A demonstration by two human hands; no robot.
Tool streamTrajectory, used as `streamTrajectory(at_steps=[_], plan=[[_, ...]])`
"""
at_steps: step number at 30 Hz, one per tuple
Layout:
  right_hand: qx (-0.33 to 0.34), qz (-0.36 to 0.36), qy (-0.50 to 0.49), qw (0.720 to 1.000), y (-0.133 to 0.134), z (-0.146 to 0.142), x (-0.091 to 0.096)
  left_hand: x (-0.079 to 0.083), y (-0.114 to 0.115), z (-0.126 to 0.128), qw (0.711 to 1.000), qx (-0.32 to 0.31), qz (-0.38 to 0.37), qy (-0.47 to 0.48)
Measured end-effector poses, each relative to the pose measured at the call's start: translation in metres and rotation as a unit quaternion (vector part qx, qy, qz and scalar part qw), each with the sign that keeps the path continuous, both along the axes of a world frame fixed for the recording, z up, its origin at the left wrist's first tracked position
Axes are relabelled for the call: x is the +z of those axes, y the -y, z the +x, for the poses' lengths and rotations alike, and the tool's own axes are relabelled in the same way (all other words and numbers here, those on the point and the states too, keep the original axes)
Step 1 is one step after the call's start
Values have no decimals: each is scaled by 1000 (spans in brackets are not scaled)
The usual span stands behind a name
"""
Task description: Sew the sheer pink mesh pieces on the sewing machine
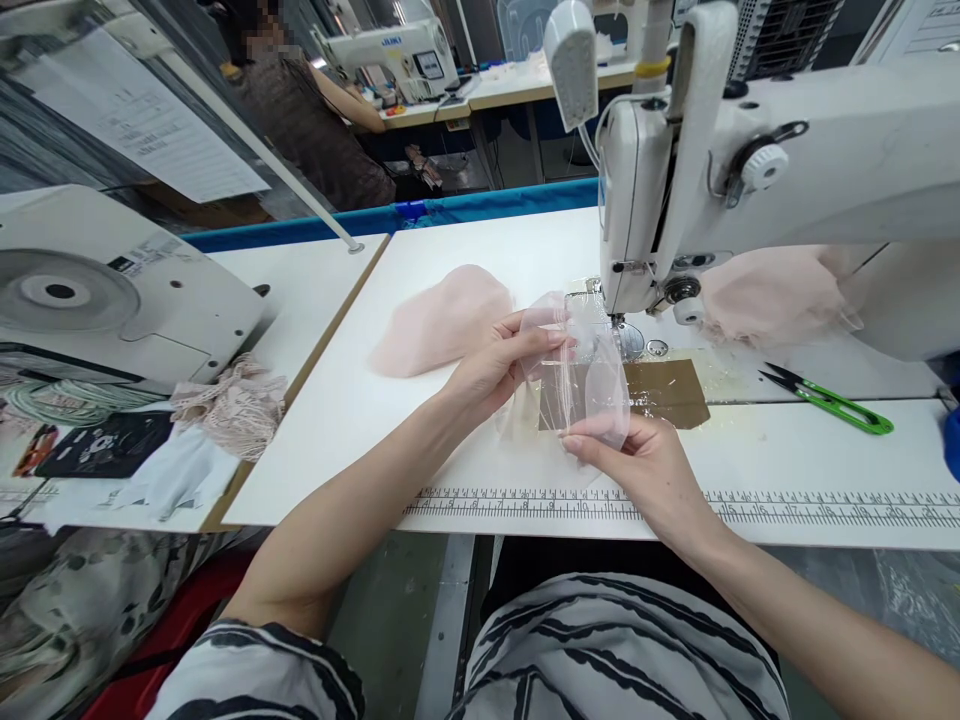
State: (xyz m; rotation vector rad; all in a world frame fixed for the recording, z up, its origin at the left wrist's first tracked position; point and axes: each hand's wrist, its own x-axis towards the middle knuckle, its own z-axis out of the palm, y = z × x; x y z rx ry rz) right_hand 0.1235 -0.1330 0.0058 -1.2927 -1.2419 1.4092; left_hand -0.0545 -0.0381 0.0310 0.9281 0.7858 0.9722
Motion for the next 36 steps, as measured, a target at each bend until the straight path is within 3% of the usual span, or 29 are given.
streamTrajectory(at_steps=[3, 6, 10, 15, 22, 36], plan=[[0, -2, 2, 1000, 2, 0, 2, 1, -1, -2, 1000, -10, 3, -11], [-2, -3, -18, 1000, 3, 3, 6, 3, -6, -8, 997, -64, -4, -34], [-27, 15, -64, 997, 4, 17, 13, 2, -15, -19, 977, -205, 14, -46], [-44, 43, -35, 998, 2, 46, 19, 1, -15, -19, 924, -380, -15, -51], [48, 58, 46, 996, 1, 73, 25, -2, -9, -12, 919, -371, -17, -133], [80, 74, 63, 992, -10, 87, 27, -3, -10, -15, 870, -460, 33, -175]])
